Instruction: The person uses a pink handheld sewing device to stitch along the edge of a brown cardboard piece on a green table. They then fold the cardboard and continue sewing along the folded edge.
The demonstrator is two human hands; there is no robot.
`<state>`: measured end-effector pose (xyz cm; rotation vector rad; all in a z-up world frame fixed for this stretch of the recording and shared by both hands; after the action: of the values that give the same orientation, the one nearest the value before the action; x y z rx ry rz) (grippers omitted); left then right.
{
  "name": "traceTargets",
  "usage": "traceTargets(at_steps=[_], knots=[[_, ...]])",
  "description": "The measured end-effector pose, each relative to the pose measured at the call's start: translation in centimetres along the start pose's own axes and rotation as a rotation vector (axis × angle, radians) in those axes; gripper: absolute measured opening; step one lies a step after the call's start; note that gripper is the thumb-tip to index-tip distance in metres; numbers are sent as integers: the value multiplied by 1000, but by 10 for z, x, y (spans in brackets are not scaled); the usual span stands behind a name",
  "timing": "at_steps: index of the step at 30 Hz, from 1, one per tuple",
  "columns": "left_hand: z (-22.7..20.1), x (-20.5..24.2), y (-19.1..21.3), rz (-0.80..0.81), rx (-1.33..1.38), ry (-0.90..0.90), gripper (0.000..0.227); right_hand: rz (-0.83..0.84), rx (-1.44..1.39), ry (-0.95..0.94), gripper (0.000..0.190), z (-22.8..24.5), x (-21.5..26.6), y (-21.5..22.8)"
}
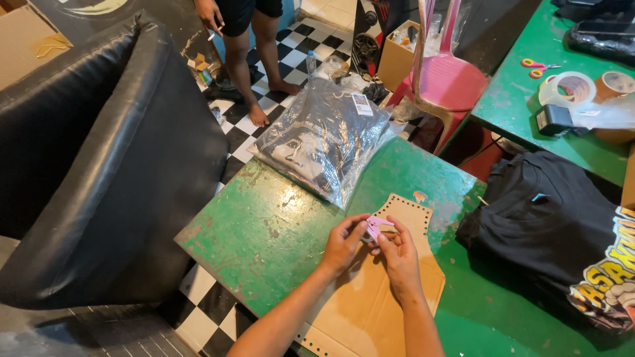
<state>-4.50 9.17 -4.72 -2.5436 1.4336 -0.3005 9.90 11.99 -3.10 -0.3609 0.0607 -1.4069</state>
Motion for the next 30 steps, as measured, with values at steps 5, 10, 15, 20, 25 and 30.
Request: traceTargets(at_steps=[5, 10, 15, 20, 25, 30], knots=[[-32, 14, -13, 93, -413, -278, 47, -30, -27, -31, 53, 0, -1, 5], [-34, 16, -14, 111, -323, -195, 45, -46, -25, -54, 54, 3, 1, 3], [-20, 7, -6, 76, -140, -113, 40, 14, -57, -18, 44, -10, -3, 6], [8, 2, 2, 79, 43, -116, 36, -6, 25, 121, 25, -47, -21, 32], [6, 9, -10, 242, 75, -112, 33, -21, 28, 118, 28, -20, -7, 16], [-15, 5, -17, 271, 29, -161, 41, -61, 45, 197, 24, -10, -16, 17]])
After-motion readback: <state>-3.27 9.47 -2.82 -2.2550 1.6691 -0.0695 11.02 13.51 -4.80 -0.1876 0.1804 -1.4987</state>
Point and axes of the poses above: each hand's wrist, its own x-axis away from the middle knuckle, its own y-axis out of the back of the hand, z = x × y, the point moved 9 cm from there along -x, towards the middle knuckle, and after that the axes turned 8 degrees about -z, right-handed, at the moved point
